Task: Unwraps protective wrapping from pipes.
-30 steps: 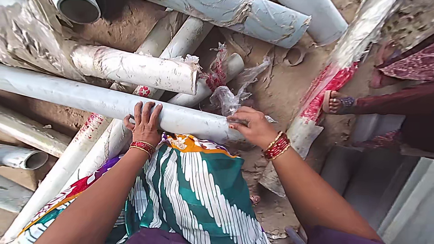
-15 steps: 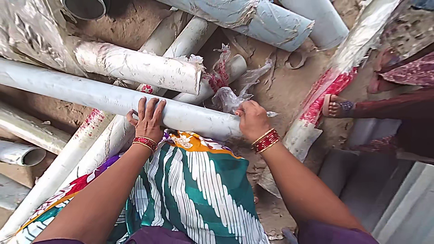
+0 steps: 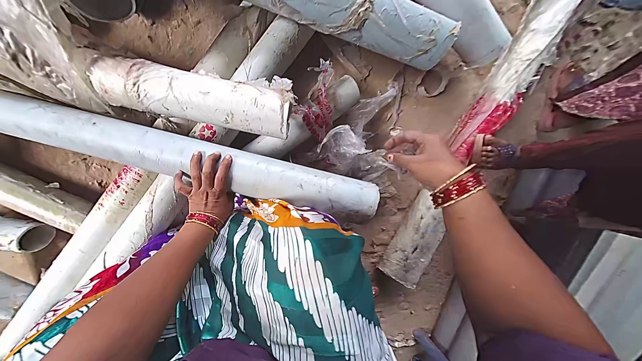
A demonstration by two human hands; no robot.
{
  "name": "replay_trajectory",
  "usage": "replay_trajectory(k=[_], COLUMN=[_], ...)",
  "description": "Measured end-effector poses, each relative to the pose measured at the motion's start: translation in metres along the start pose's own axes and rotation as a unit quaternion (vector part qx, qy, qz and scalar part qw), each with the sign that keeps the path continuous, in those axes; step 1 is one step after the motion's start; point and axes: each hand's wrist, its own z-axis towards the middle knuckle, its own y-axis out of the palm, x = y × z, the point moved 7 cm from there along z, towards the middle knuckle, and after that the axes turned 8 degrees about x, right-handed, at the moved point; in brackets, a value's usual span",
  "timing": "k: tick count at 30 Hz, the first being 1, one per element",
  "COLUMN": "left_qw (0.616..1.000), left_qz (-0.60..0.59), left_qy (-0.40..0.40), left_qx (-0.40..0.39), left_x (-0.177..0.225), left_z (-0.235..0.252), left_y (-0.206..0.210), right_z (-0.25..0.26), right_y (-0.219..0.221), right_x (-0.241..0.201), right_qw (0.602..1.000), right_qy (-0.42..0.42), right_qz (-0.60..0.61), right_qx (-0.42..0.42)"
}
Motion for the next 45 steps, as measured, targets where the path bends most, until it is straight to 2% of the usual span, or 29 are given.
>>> replay_trajectory(k=[4, 7, 8, 10, 14, 16, 18, 20, 22, 26, 30, 32, 33, 35, 37, 38, 39, 41, 44, 45], left_qw=[1.0, 1.0, 1.0, 1.0, 1.0, 1.0, 1.0, 1.0, 0.999, 1.0, 0.991, 0.98, 0.974, 0.962, 0.948, 0.942, 0.937, 0.931, 0.931, 0.939], left_qz=[0.012, 0.013, 0.014, 0.01, 0.003, 0.01, 0.018, 0.016, 0.017, -0.004, -0.034, -0.037, -0.032, -0.025, -0.017, -0.018, -0.018, -0.014, -0.017, -0.027], left_qy=[0.009, 0.014, 0.013, 0.012, 0.004, 0.009, 0.015, 0.014, 0.015, -0.003, -0.019, -0.024, -0.025, -0.034, -0.051, -0.057, -0.064, -0.072, -0.061, -0.046], left_qx=[0.006, 0.006, 0.006, 0.006, -0.018, -0.001, 0.015, 0.023, 0.027, -0.014, -0.131, -0.195, -0.223, -0.268, -0.313, -0.33, -0.343, -0.358, -0.359, -0.34], left_x=[-0.001, -0.001, -0.001, -0.001, -0.002, -0.002, -0.003, -0.003, -0.004, -0.002, -0.005, -0.004, -0.003, -0.004, -0.005, -0.004, -0.003, -0.002, -0.002, -0.001], left_z=[-0.004, -0.004, -0.003, -0.002, 0.0, 0.002, 0.001, -0.002, -0.004, 0.012, 0.048, 0.065, 0.073, 0.086, 0.093, 0.095, 0.098, 0.103, 0.102, 0.101], left_y=[-0.002, -0.002, -0.002, -0.002, 0.0, 0.0, -0.001, 0.0, -0.002, -0.001, 0.003, 0.005, 0.006, 0.01, 0.01, 0.011, 0.011, 0.012, 0.011, 0.008], right_z=[-0.023, -0.032, -0.032, -0.031, -0.035, -0.029, -0.008, 0.017, 0.026, 0.015, 0.005, -0.001, -0.007, -0.016, -0.016, -0.016, -0.017, -0.024, -0.037, -0.042], right_y=[0.046, 0.076, 0.084, 0.092, 0.099, 0.1, 0.089, 0.061, 0.033, 0.001, 0.039, 0.077, 0.094, 0.117, 0.138, 0.144, 0.143, 0.131, 0.121, 0.117], right_x=[-0.046, -0.074, -0.079, -0.085, -0.095, -0.091, -0.078, -0.059, -0.043, -0.003, 0.05, 0.072, 0.076, 0.066, 0.062, 0.064, 0.065, 0.058, 0.053, 0.053], right_qw=[0.989, 0.957, 0.948, 0.942, 0.938, 0.945, 0.963, 0.981, 0.992, 0.991, 0.978, 0.935, 0.89, 0.778, 0.684, 0.658, 0.657, 0.691, 0.751, 0.783], right_qy=[-0.144, -0.289, -0.314, -0.328, -0.343, -0.312, -0.218, -0.112, -0.037, 0.031, 0.117, 0.178, 0.212, 0.254, 0.232, 0.218, 0.228, 0.293, 0.335, 0.336], right_qz=[-0.005, -0.005, 0.004, 0.017, -0.036, -0.099, -0.157, -0.154, -0.095, -0.007, 0.131, 0.296, 0.395, 0.571, 0.69, 0.72, 0.717, 0.652, 0.56, 0.515], right_qx=[-0.032, -0.031, -0.044, -0.071, -0.033, -0.027, -0.005, 0.033, 0.072, 0.132, 0.11, 0.085, 0.076, 0.069, 0.039, 0.033, 0.049, 0.108, 0.098, 0.091])
